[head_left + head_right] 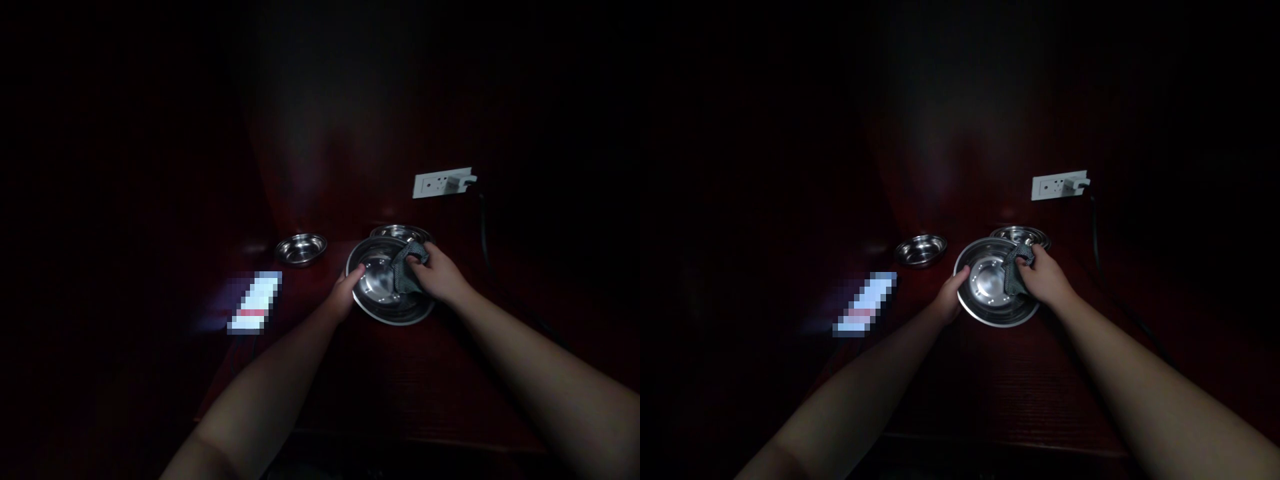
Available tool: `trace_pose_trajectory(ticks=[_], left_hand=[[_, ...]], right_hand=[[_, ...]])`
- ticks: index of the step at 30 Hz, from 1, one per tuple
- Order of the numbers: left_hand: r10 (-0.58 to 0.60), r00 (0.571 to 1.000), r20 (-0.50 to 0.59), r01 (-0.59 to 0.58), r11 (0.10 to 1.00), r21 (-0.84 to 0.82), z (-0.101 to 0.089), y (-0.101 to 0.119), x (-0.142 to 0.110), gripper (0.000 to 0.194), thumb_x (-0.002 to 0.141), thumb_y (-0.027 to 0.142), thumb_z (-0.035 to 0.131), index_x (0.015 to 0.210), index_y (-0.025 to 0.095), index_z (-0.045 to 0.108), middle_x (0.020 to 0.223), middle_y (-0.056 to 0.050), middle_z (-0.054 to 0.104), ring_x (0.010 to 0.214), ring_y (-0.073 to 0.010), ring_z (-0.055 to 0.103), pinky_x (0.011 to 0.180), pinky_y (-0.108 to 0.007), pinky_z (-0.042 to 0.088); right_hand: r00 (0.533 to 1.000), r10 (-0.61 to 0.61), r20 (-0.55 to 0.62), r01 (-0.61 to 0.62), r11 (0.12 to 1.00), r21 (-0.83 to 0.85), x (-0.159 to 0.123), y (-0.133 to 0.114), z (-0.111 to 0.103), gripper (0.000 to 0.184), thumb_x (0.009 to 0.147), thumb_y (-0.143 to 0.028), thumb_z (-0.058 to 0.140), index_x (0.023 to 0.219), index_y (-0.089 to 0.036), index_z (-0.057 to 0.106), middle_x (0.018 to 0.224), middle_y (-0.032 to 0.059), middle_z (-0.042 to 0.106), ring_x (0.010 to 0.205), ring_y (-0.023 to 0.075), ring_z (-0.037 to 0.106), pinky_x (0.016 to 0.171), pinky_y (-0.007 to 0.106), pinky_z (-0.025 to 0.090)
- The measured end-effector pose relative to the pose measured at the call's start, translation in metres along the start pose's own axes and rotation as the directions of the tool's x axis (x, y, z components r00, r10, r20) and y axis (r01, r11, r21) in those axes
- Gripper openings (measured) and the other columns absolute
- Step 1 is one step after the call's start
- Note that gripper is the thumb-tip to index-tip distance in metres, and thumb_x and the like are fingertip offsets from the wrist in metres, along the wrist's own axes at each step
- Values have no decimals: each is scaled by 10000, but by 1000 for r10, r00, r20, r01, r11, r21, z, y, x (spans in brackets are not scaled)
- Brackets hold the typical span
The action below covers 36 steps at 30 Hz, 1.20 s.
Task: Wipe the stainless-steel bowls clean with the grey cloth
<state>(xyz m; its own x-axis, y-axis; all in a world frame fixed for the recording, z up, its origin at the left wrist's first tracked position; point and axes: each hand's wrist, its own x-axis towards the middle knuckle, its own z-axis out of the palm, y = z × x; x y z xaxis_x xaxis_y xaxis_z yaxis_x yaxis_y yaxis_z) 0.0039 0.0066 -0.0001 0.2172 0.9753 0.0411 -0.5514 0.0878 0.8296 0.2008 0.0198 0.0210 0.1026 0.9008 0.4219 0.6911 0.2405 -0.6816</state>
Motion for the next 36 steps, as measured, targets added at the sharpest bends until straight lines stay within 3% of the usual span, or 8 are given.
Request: trace_pose_trajectory(ticks=[36], left_hand=[[-20, 1000, 5, 20, 1000, -9, 2, 1, -2, 488, 729, 353, 652, 1151, 118, 586, 1135, -138, 643, 1051, -275, 601, 984, -408, 407]], right_hand=[[1000, -17, -2, 17, 1000, 25, 0, -1, 0, 176, 762, -359, 497, 864, -216, 509, 723, 25, 601, 624, 174, 554, 567, 285, 420]])
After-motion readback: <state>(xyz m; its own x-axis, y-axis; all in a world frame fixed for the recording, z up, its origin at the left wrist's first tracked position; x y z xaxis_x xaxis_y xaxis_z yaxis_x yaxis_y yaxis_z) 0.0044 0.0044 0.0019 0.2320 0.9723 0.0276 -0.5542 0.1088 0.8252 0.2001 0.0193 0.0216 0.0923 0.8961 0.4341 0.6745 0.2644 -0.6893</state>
